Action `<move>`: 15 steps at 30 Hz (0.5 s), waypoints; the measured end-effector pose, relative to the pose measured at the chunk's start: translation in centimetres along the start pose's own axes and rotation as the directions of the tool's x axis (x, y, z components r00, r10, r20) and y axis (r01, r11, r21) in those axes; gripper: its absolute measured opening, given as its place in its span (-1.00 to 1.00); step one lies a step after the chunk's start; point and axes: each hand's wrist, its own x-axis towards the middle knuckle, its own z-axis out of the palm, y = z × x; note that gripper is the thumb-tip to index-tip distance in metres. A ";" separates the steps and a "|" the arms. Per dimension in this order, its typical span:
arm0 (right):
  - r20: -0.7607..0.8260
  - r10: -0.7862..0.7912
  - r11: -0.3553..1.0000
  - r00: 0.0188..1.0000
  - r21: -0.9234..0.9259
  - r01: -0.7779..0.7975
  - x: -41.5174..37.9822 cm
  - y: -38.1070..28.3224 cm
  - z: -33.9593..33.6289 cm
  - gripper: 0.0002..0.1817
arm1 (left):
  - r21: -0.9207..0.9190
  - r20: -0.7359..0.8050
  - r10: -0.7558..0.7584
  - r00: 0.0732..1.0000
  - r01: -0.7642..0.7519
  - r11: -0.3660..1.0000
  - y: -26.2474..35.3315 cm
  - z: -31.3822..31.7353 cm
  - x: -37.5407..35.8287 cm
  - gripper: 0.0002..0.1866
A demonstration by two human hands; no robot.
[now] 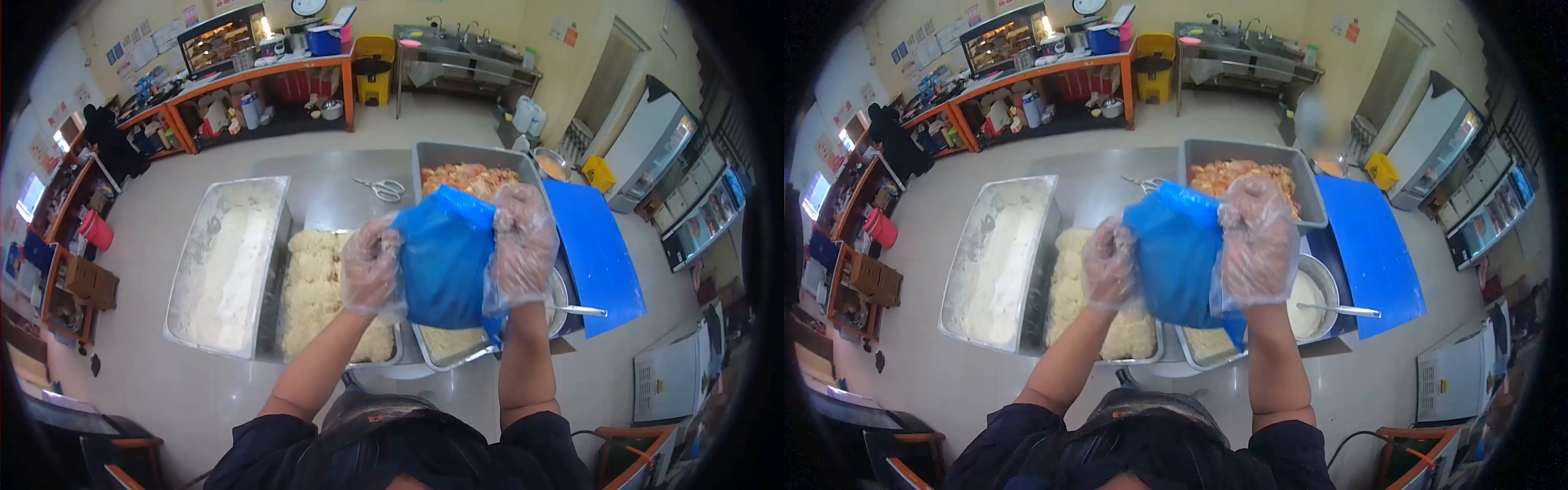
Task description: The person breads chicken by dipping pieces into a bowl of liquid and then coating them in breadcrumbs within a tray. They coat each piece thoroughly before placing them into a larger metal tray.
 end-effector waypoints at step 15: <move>0.327 0.384 0.746 0.864 -0.661 -0.081 10.5 14.6 25.6 -0.53 | 0.145 -0.531 0.075 0.844 0.004 0.989 3.9 -27.7 -7.5 -0.72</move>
